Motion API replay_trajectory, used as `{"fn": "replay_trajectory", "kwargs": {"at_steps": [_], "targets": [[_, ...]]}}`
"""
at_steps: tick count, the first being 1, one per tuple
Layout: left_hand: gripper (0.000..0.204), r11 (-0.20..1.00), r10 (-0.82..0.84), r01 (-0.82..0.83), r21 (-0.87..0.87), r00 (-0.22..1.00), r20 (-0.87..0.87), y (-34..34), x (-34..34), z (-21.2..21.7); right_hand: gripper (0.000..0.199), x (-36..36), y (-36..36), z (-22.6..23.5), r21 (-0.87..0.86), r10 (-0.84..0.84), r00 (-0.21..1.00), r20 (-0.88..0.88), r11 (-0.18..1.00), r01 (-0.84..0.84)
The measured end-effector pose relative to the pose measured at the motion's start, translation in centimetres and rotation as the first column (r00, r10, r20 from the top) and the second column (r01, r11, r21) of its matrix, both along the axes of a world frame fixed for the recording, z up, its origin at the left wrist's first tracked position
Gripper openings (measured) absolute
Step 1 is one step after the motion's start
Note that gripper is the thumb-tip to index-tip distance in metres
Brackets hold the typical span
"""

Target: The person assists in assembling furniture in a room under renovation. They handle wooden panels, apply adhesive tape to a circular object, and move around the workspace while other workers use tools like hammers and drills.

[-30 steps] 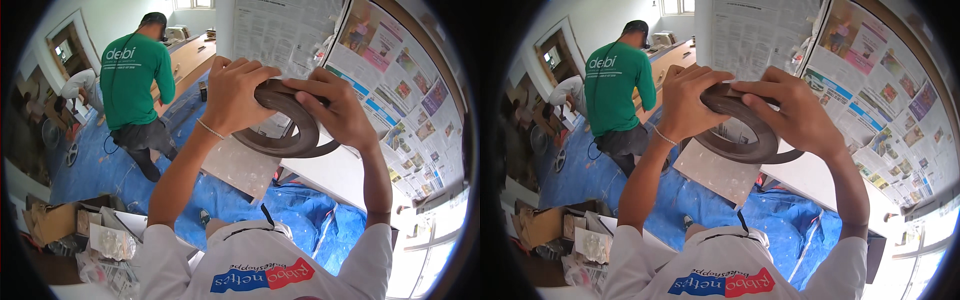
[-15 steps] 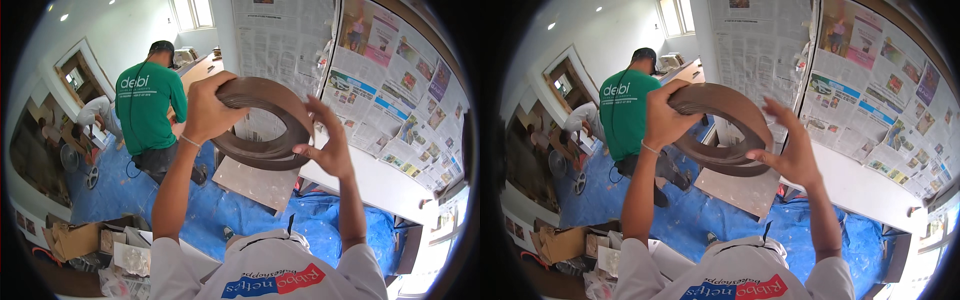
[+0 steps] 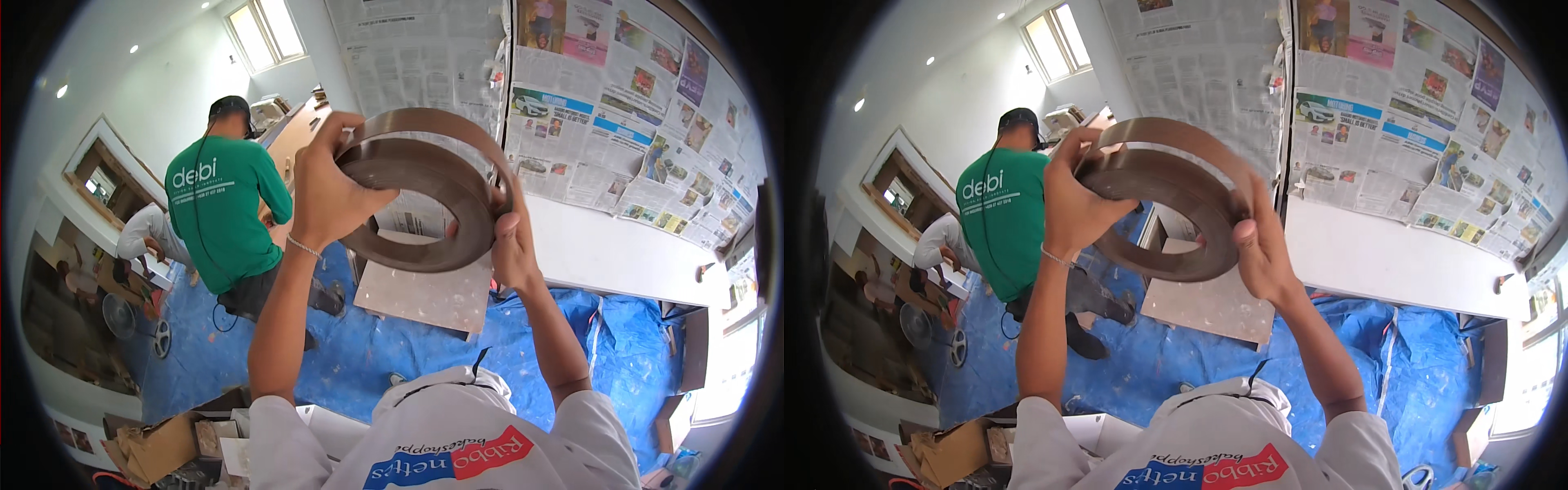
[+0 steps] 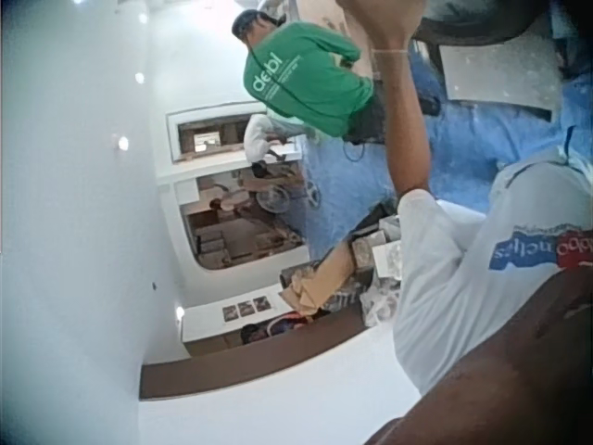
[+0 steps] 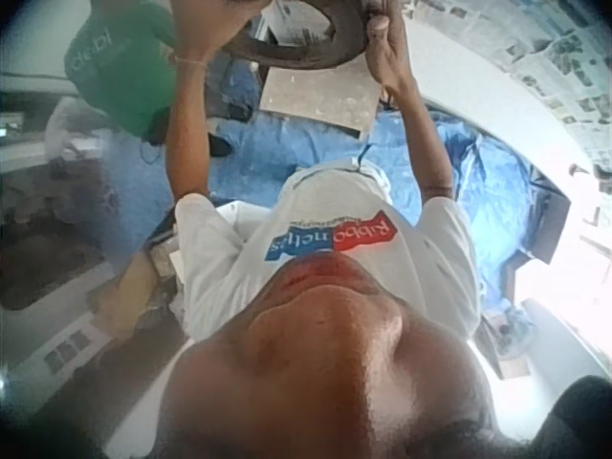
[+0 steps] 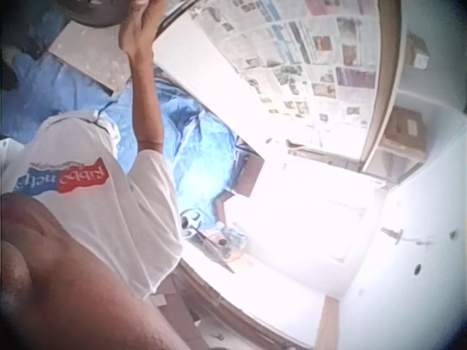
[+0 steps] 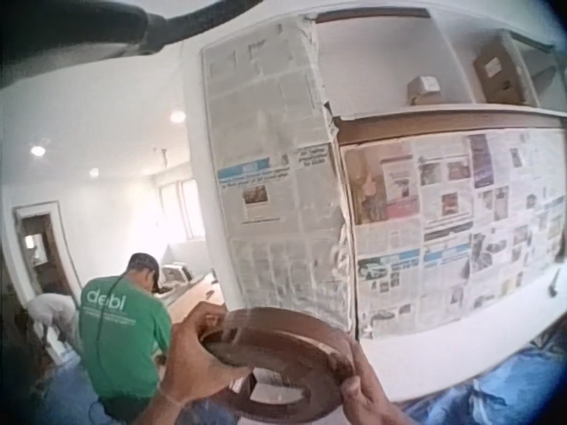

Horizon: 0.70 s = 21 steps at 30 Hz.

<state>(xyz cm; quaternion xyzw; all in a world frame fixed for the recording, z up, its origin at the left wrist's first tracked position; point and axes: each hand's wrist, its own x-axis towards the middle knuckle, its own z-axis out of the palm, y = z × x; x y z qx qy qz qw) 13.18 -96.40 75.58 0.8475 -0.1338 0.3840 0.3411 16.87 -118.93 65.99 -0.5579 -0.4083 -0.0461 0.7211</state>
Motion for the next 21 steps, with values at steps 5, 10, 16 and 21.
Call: {"fn": "replay_trajectory", "kwargs": {"at_steps": [5, 10, 16, 21], "targets": [[0.059, 0.998, -0.07, 0.07, 0.004, 0.996, 0.056, 0.8, 0.8, 0.1, 0.059, 0.5, 0.1, 0.8, 0.137, -0.461, 0.786, 0.411, 0.884, 0.447], [0.059, 0.992, -0.063, 0.056, 0.115, 0.996, 0.063, -0.4, 0.5, 0.9, 0.035, -0.4, -2.0, 6.2, -0.243, -0.248, 0.815, 0.524, 0.874, 0.421], [0.056, 0.939, -0.002, -0.045, 0.34, 0.991, 0.137, -2.8, -0.9, 1.7, 0.038, 0.1, -2.6, 8.3, -0.3, -0.056, 0.817, 0.573, 0.914, 0.273], [0.057, 0.919, 0.022, -0.065, 0.389, 0.993, 0.114, -5.4, -0.3, 1.4, 0.04, 2.4, -2.4, 9.5, -0.398, 0.126, 0.846, 0.519, 0.911, 0.109]]}}
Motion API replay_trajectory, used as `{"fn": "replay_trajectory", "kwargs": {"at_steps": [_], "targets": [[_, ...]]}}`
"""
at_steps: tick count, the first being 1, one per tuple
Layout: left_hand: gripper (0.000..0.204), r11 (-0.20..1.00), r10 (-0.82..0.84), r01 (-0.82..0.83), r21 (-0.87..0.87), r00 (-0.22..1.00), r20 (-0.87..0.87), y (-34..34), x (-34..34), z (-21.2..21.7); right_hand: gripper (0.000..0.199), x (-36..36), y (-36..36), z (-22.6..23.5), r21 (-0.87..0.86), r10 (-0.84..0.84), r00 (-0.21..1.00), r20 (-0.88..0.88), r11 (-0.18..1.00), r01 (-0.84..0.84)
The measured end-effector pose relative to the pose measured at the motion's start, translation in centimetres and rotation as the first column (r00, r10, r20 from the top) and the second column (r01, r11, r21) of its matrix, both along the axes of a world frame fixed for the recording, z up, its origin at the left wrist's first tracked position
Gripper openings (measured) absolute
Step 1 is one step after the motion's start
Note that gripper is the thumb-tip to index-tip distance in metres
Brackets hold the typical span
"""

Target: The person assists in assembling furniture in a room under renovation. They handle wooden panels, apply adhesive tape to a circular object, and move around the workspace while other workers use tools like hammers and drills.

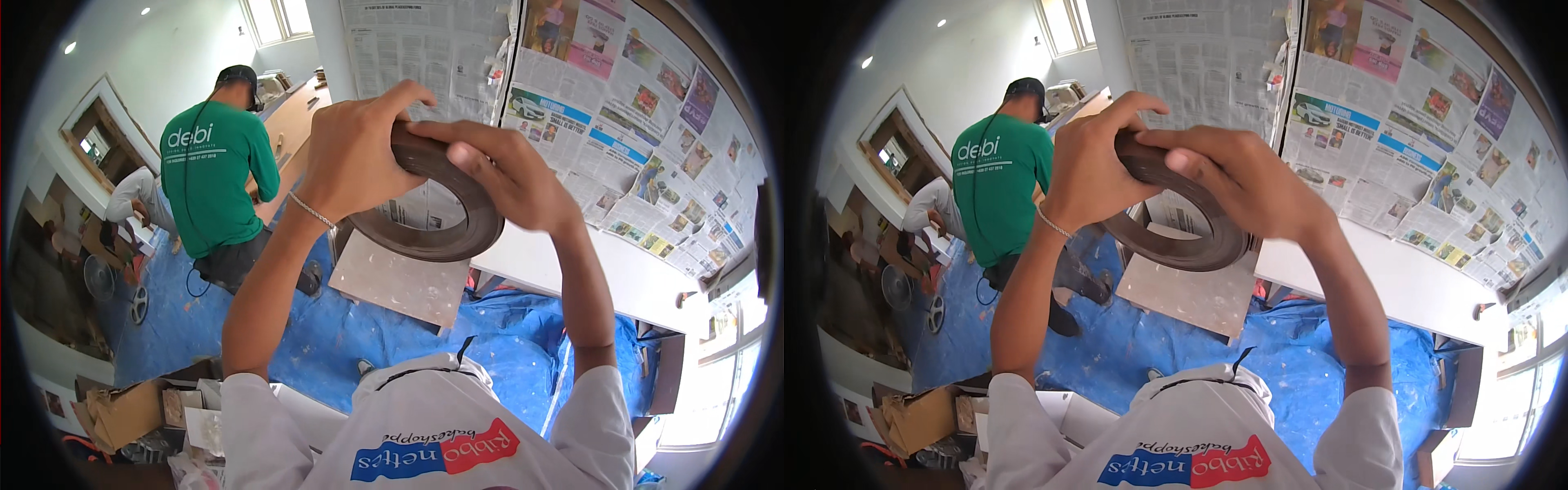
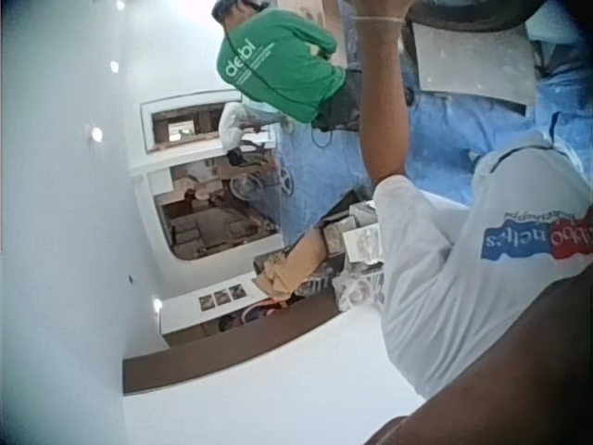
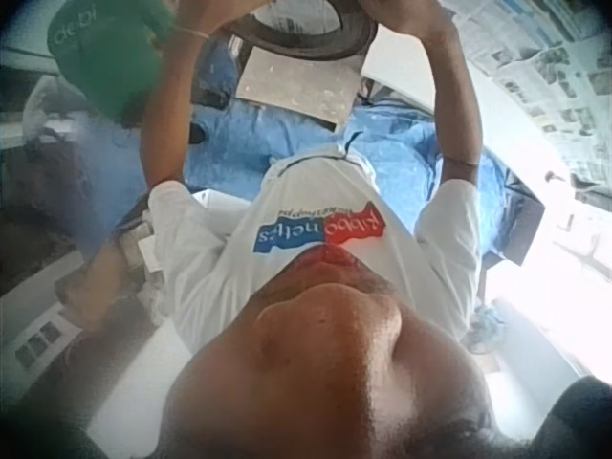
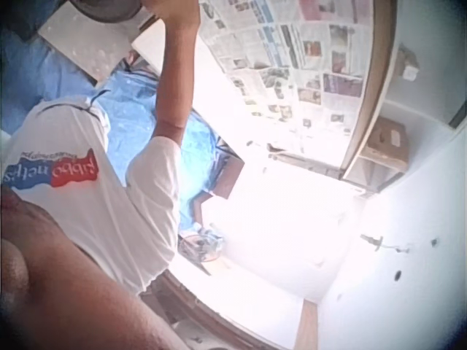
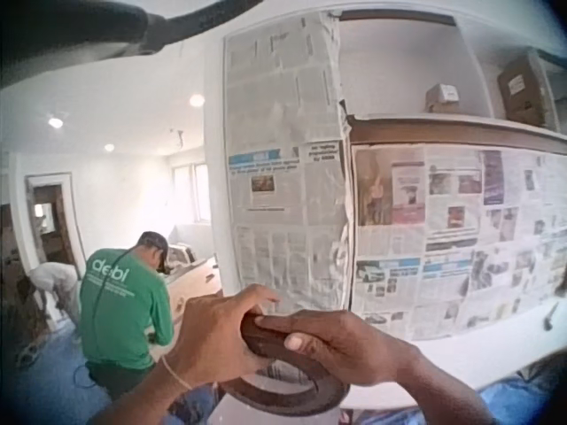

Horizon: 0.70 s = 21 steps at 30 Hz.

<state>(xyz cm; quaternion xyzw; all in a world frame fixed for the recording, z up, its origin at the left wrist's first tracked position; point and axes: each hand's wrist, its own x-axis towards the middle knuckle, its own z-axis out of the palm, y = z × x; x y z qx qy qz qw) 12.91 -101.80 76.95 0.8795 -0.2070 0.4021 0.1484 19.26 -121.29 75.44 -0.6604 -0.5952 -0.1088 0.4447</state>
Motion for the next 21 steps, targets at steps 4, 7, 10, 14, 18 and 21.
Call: {"fn": "replay_trajectory", "kwargs": {"at_steps": [4, 7, 10, 14, 18, 21], "targets": [[0.06, 0.998, 0.019, -0.024, -0.061, 0.996, -0.083, -1.4, -0.5, -0.8, 0.042, 2.8, 0.3, 0.7, -0.196, 0.068, 0.992, -0.104, 0.977, -0.088], [0.062, 0.983, 0.121, -0.139, -0.118, 0.982, -0.147, -0.4, -0.8, -2.0, 0.044, 2.2, 0.5, 0.0, -0.008, 0.113, 0.982, -0.151, 0.993, -0.115], [0.059, 0.968, 0.077, -0.11, -0.224, 0.986, -0.148, 0.9, -1.6, -2.3, 0.066, 2.7, -2.3, -1.4, 0.094, 0.111, 0.954, -0.277, 0.992, -0.089], [0.04, 0.916, 0.143, -0.139, -0.375, 0.99, -0.018, 1.9, -3.2, -2.9, 0.099, 3.4, -2.2, -9.7, 0.226, 0.17, 0.902, -0.396, 0.97, -0.084], [0.046, 0.829, 0.167, -0.158, -0.537, 0.985, -0.032, 3.1, -4.8, -5.4, 0.087, 0.1, 0.5, -14.1, 0.349, 0.296, 0.768, -0.568, 0.932, -0.101], [0.059, 0.784, 0.199, -0.224, -0.58, 0.974, -0.107, 4.9, -7.5, -8.1, 0.068, -3.0, 2.7, -14.7, 0.472, 0.397, 0.587, -0.705, 0.881, -0.03]]}}
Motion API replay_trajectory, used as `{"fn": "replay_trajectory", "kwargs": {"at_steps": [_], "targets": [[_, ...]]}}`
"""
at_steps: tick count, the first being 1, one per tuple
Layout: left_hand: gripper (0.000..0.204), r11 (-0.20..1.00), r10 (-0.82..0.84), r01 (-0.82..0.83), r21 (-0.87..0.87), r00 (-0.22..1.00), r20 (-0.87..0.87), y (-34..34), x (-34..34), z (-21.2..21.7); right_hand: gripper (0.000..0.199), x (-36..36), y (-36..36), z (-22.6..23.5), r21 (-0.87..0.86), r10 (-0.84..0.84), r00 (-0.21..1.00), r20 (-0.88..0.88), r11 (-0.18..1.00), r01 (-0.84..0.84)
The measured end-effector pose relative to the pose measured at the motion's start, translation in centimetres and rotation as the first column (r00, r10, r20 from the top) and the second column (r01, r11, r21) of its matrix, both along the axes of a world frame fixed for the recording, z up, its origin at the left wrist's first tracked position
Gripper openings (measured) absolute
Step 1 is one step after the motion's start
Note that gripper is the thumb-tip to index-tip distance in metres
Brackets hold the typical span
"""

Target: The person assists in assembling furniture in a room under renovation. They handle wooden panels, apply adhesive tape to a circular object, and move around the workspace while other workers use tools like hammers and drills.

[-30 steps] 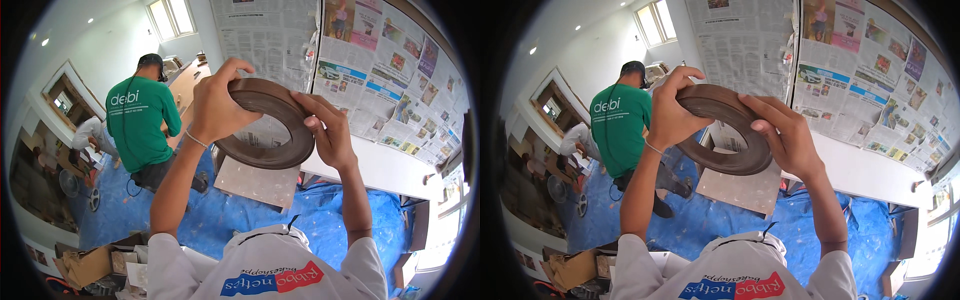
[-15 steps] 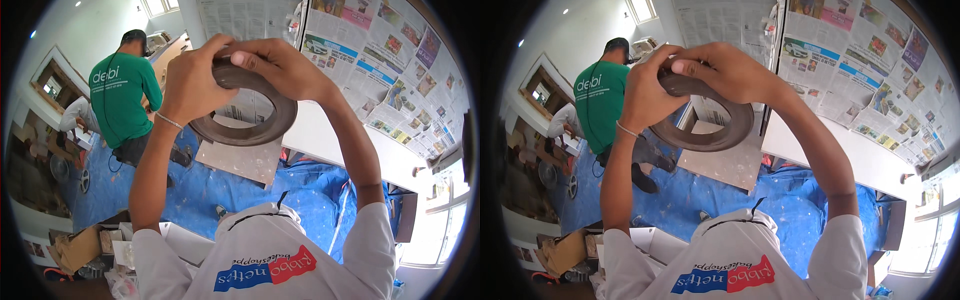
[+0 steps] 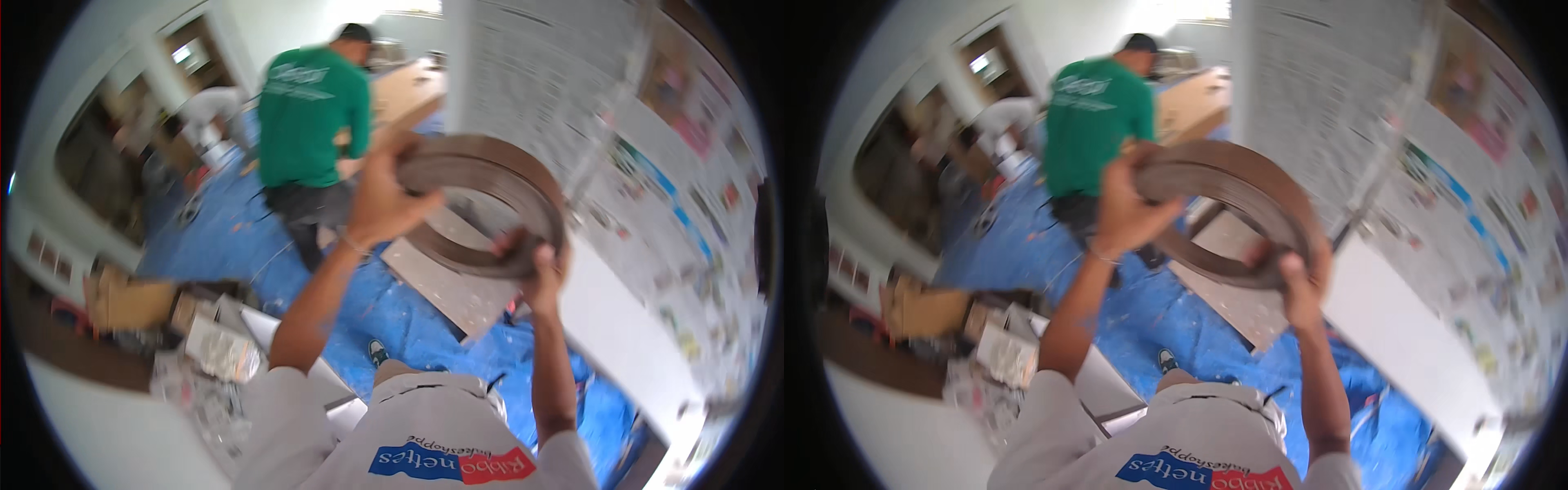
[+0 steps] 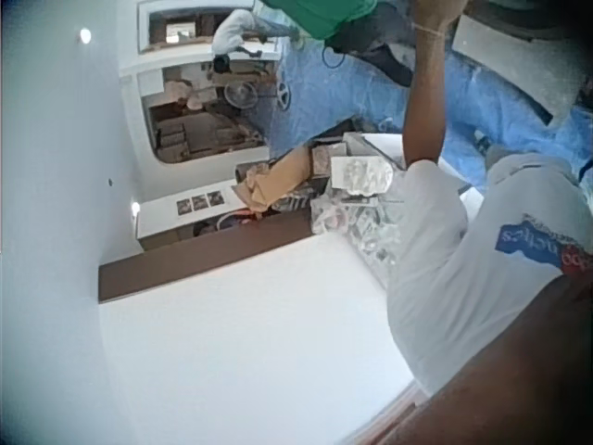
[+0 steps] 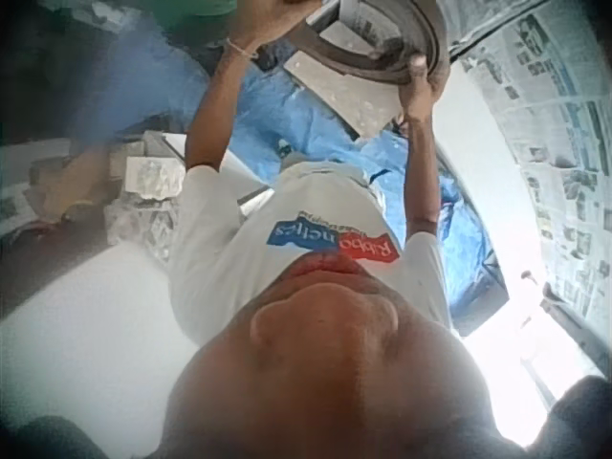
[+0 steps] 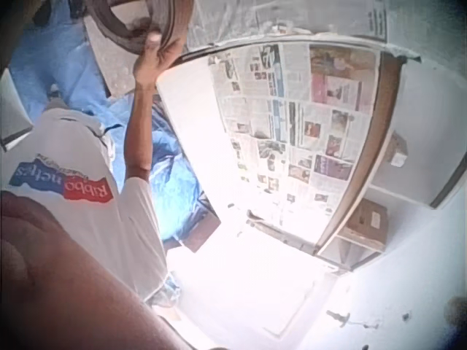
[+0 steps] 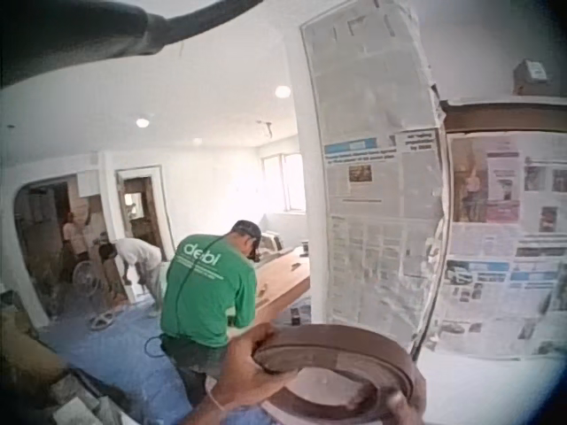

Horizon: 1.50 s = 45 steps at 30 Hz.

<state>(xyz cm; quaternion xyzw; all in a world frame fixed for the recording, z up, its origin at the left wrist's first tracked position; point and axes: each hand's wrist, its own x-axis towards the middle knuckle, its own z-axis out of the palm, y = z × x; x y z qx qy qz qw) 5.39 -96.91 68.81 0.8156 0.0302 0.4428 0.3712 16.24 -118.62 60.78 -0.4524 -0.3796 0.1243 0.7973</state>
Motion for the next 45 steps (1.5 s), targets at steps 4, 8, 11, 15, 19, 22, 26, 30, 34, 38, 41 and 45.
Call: {"fn": "replay_trajectory", "kwargs": {"at_steps": [4, 8, 11, 15, 19, 22, 26, 30, 34, 38, 41, 45], "targets": [[0.06, 0.993, -0.115, 0.1, -0.064, 0.948, -0.297, 1.3, -3.7, -4.0, 0.06, -1.8, -0.7, -0.6, -0.187, 0.051, 0.998, -0.041, 0.981, -0.058], [0.067, 0.969, -0.18, 0.128, -0.212, 0.952, -0.248, 2.8, -7.5, -11.7, 0.053, -3.9, 2.3, -2.2, -0.389, 0.123, 0.987, 0.105, 0.918, -0.073], [0.079, 0.958, -0.098, 0.036, -0.286, 0.974, -0.205, 3.1, -13.3, -14.5, 0.04, -5.1, 5.6, -4.4, -0.49, 0.25, 0.968, 0.015, 0.846, -0.211], [0.09, 0.96, 0.048, -0.148, -0.235, 0.922, -0.385, 3.8, -19.8, -12.6, 0.037, -8.2, 11.4, -5.1, -0.724, 0.468, 0.872, 0.146, 0.651, -0.228], [0.064, 0.951, 0.043, -0.193, -0.239, 0.854, -0.518, 6.2, -22.4, -15.5, 0.04, -13.6, 18.3, -4.4, -0.816, 0.686, 0.657, 0.313, 0.548, -0.183], [0.046, 0.926, -0.006, -0.229, -0.299, 0.786, -0.618, 9.0, -25.6, -17.3, 0.047, -15.7, 22.6, -5.3, -0.864, 0.775, 0.61, 0.165, 0.412, -0.29], [0.039, 0.868, -0.009, -0.267, -0.418, 0.835, -0.551, 11.7, -30.4, -19.5, 0.054, -18.5, 27.9, -7.2, -0.875, 0.892, 0.436, 0.122, 0.303, -0.376], [0.038, 0.79, 0.103, -0.393, -0.471, 0.842, -0.53, 12.6, -33.6, -21.7, 0.054, -21.3, 32.1, -8.3, -0.893, 0.948, 0.318, -0.006, 0.138, -0.429], [0.038, 0.715, 0.187, -0.48, -0.508, 0.832, -0.522, 13.3, -35.7, -21.8, 0.044, -23.7, 35.4, -8.4, -0.857, 0.97, 0.22, 0.104, 0.2, -0.475], [0.04, 0.641, 0.192, -0.547, -0.538, 0.793, -0.578, 14.9, -36.8, -21.0, 0.042, -24.8, 38.9, -9.8, -0.829, 0.985, 0.095, 0.147, 0.175, -0.531], [0.042, 0.628, 0.151, -0.564, -0.536, 0.764, -0.628, 15.7, -37.6, -20.4, 0.042, -25.8, 41.4, -10.6, -0.867, 0.994, -0.019, 0.109, 0.086, -0.491], [0.045, 0.618, 0.088, -0.613, -0.492, 0.676, -0.732, 16.7, -37.7, -19.5, 0.043, -27.5, 44.6, -11.2, -0.9, 0.961, -0.225, 0.161, 0.05, -0.433]]}}
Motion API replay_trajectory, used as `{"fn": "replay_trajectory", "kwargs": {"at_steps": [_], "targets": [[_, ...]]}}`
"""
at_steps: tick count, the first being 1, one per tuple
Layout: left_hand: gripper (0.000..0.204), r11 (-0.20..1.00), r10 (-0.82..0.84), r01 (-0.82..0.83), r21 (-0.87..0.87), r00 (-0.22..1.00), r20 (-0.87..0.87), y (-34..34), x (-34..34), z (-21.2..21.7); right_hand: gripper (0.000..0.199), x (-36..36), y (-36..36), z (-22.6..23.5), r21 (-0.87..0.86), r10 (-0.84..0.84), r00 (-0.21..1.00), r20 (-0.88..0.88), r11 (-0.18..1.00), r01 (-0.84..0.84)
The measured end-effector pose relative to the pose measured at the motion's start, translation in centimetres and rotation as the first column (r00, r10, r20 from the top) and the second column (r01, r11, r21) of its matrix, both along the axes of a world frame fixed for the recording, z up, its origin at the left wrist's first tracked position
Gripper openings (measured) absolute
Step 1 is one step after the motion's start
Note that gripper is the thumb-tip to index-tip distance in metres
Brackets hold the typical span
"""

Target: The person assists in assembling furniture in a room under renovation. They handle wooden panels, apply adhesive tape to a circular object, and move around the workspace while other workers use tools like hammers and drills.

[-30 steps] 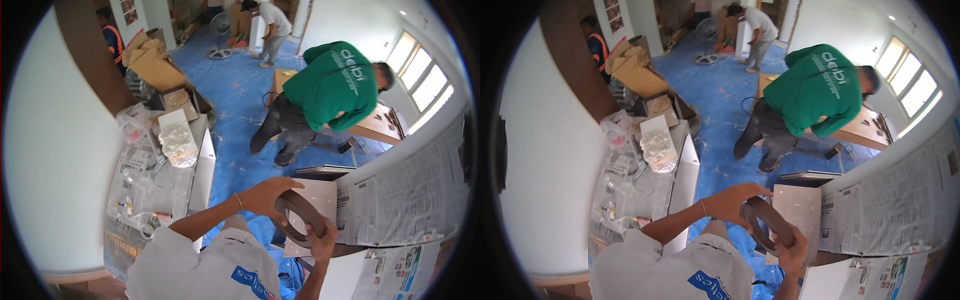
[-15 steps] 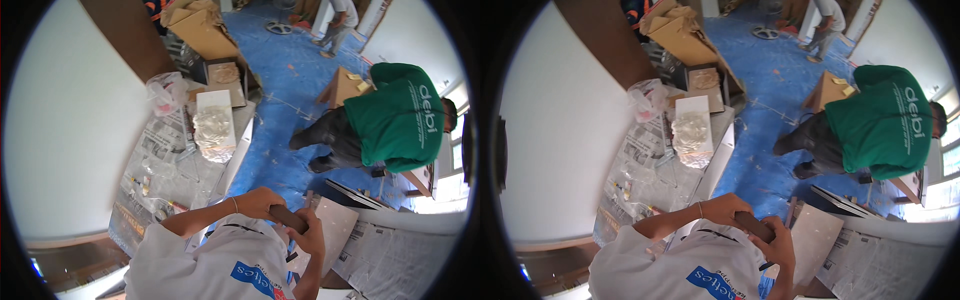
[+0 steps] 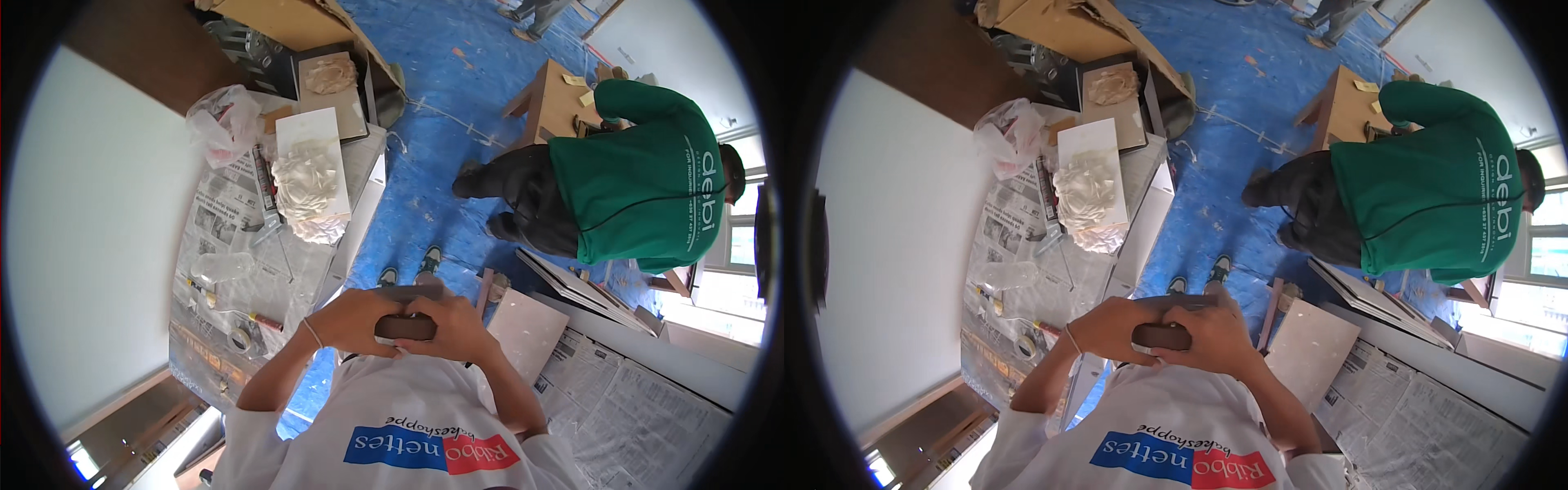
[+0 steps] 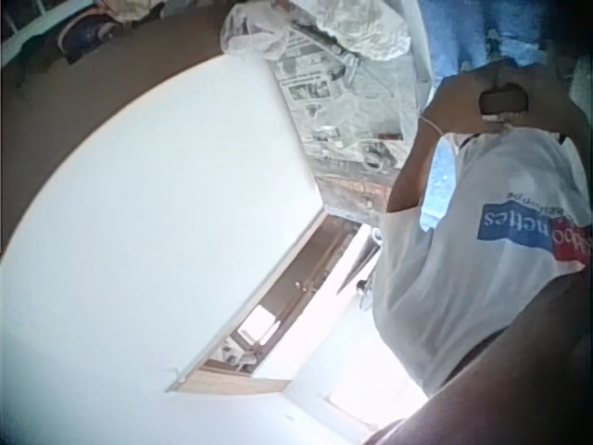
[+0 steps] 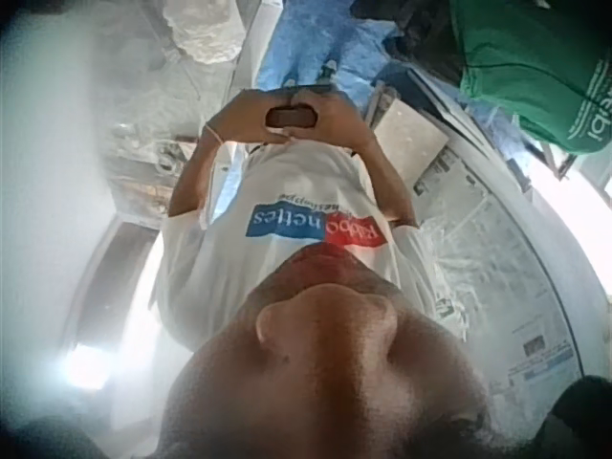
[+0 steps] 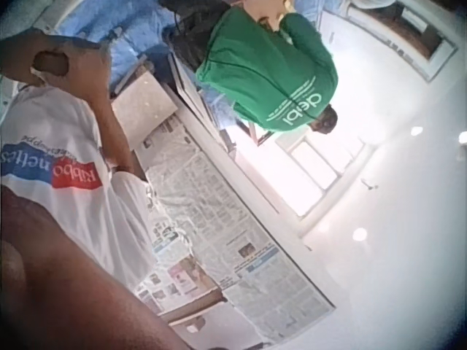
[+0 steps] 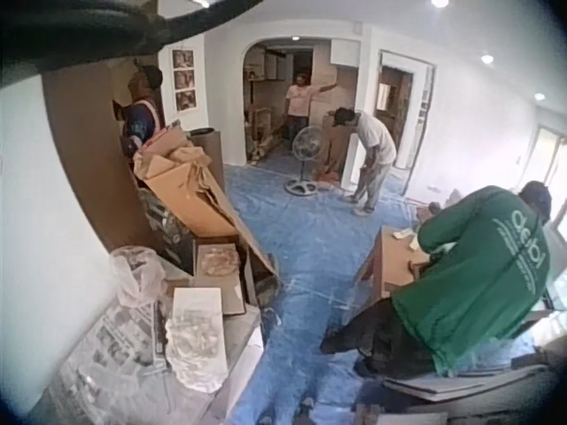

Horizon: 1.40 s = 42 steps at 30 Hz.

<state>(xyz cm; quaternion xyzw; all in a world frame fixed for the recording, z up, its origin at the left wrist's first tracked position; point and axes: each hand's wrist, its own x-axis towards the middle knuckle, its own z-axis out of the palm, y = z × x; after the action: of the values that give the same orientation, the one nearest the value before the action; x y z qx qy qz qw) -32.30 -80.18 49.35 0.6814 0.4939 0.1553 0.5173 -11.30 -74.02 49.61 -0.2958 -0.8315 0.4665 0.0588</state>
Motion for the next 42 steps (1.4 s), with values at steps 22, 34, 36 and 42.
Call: {"fn": "replay_trajectory", "kwargs": {"at_steps": [22, 34, 36, 42], "targets": [[0.052, 0.702, 0.691, -0.64, -0.312, 0.718, 0.081, 6.4, 3.8, -5.8, 0.045, -5.3, 17.5, -9.0, -0.082, 0.186, 0.945, -0.269, 0.973, -0.214], [0.046, 0.491, 0.811, -0.606, -0.626, 0.579, 0.076, 19.8, 0.2, -17.6, 0.04, -12.2, 34.2, -26.6, -0.809, -0.775, 0.611, -0.16, 0.457, 0.368], [0.046, 0.604, 0.713, -0.611, -0.512, 0.702, 0.003, 21.8, -0.5, -19.7, 0.041, -12.5, 37.8, -32.3, -0.795, -0.935, 0.341, 0.096, 0.135, 0.592], [0.04, 0.376, 0.867, -0.617, -0.692, 0.498, 0.026, 22.3, 1.6, -30.6, 0.031, -12.5, 42.1, -65.8, -0.612, -0.822, 0.279, 0.497, -0.105, 0.784]]}}
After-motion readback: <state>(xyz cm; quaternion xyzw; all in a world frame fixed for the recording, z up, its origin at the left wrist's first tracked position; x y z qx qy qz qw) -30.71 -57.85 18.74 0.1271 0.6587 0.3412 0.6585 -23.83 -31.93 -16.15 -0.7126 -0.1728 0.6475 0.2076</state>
